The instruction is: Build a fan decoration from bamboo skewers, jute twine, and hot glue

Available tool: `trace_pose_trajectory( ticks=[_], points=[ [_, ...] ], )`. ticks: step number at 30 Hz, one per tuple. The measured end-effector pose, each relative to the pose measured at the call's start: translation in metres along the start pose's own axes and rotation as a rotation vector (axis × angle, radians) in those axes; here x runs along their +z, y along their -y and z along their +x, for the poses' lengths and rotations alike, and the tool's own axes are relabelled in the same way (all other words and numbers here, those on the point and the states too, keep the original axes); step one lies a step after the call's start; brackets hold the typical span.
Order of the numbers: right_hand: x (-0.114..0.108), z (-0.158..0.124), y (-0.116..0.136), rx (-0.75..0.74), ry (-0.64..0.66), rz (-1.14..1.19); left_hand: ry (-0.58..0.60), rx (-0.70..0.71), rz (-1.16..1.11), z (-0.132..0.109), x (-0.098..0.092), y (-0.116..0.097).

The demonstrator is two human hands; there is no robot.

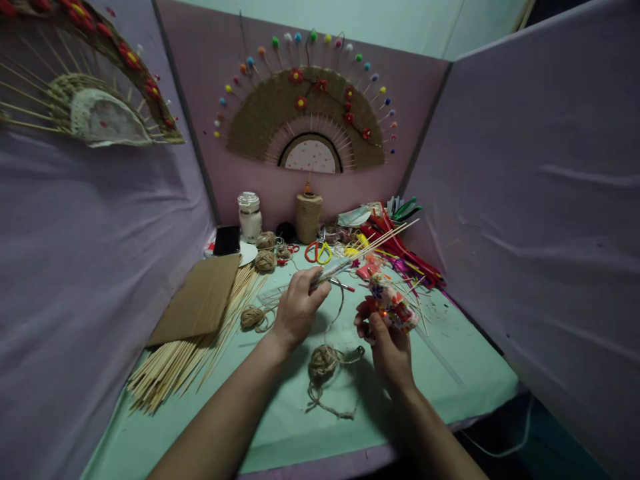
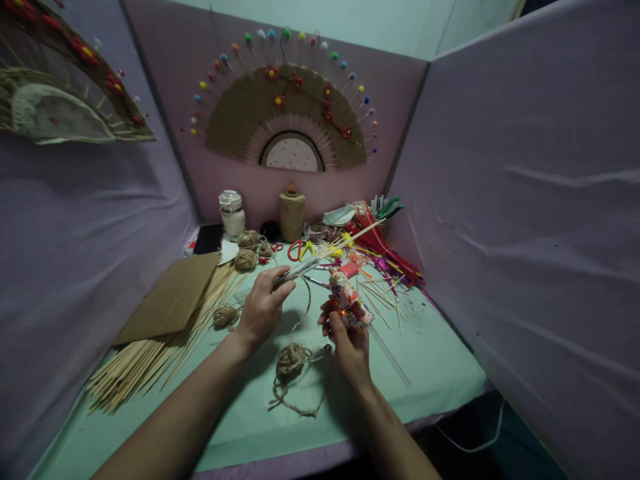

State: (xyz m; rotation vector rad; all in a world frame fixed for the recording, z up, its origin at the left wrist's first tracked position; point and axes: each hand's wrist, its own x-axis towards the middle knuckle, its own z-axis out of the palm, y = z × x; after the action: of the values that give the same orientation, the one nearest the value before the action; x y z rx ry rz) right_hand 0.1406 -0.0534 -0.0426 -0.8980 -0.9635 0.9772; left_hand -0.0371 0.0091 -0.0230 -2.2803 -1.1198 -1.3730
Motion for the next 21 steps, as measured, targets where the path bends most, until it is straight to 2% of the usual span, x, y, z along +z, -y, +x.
trace_pose_trajectory(
  ticks=[3,8,10,13,18,21],
  points=[
    [-0.001,0.011,0.002,0.010,-0.029,-0.056,0.006,-0.034,-0.022,0.001,0.001,-0.001],
    [0.007,0.015,0.012,0.218,0.198,0.183,-0.031,0.102,0.037,0.003,0.001,0.000],
    [0.008,0.014,0.019,0.270,0.236,0.269,-0.013,0.129,0.045,0.002,0.000,0.001],
    [0.007,0.017,0.031,0.288,0.185,0.332,0.016,0.158,0.035,0.002,0.000,0.002],
    [0.008,0.038,0.045,0.288,0.048,0.300,0.054,0.223,0.038,0.003,0.000,0.001],
    [0.008,0.047,0.047,0.293,0.030,0.275,0.071,0.253,0.042,0.004,-0.002,0.000]
  ],
)
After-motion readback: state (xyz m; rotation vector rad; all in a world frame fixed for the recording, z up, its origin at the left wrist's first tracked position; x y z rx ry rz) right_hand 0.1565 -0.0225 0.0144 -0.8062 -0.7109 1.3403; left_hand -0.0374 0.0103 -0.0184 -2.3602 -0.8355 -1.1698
